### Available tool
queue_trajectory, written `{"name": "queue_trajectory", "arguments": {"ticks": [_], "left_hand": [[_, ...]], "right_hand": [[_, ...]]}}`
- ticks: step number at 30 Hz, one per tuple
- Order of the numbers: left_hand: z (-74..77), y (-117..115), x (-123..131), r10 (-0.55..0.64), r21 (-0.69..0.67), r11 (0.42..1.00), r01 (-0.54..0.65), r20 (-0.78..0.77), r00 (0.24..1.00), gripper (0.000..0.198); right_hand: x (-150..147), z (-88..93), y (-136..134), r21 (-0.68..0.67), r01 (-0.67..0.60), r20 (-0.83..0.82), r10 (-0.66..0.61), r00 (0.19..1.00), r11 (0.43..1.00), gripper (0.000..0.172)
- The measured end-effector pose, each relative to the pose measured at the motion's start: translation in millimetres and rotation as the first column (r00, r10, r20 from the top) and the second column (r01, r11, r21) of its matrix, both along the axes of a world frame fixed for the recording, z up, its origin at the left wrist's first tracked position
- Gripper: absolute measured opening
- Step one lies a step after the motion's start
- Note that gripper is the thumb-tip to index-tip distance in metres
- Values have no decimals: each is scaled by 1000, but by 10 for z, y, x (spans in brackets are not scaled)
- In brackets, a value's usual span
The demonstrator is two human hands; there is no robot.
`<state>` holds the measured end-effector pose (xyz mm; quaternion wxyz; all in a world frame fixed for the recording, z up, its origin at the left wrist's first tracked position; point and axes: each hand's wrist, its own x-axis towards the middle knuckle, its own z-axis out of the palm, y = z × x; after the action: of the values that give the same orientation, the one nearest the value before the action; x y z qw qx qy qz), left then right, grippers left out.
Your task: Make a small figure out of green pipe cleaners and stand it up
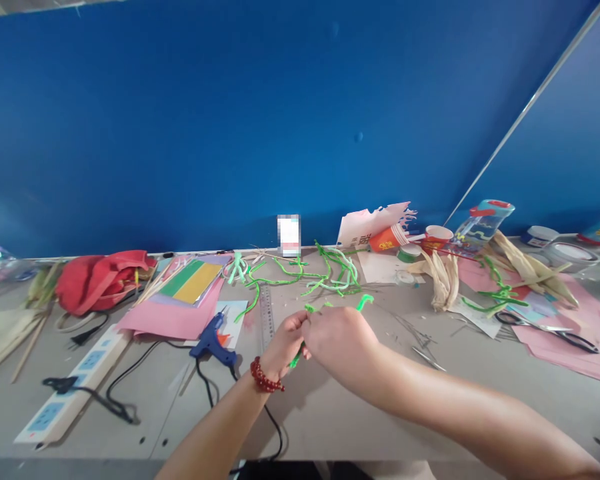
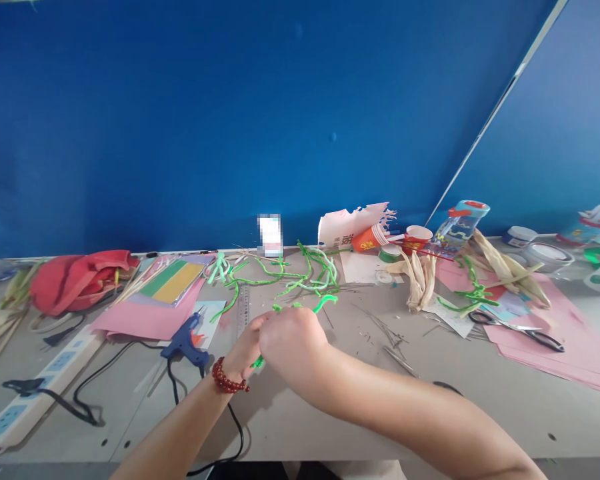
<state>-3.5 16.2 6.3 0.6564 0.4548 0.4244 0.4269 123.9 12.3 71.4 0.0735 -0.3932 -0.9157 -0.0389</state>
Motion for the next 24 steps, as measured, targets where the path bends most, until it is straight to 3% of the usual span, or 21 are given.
{"name": "queue_trajectory", "arguments": {"ticks": [2, 5, 9, 13, 18, 24], "left_hand": [[37, 1, 0, 42, -36, 999, -38, 121, 992, 24], [56, -2, 1, 68, -76, 996, -48, 289, 955, 31], [21, -17, 16, 44, -96, 995, -11, 357, 933, 34], [2, -30, 38, 51, -101, 995, -11, 409, 911, 37], [14, -26, 27, 44, -96, 995, 1, 463, 885, 34], [-8, -10, -21, -42, -60, 994, 89, 544, 838, 29]], "right_hand": [[120, -49, -89, 4, 44, 34, -44, 998, 999, 20], [305, -164, -183, 94, 116, -168, -99, 981, 989, 24], [427, -383, -275, 170, 145, -413, -63, 908, 975, 27], [437, -520, -314, 203, 139, -470, -29, 882, 969, 30], [446, -546, -211, 39, 133, -609, -82, 789, 990, 25], [363, -588, -53, -294, 22, -798, -257, 545, 956, 23]]}}
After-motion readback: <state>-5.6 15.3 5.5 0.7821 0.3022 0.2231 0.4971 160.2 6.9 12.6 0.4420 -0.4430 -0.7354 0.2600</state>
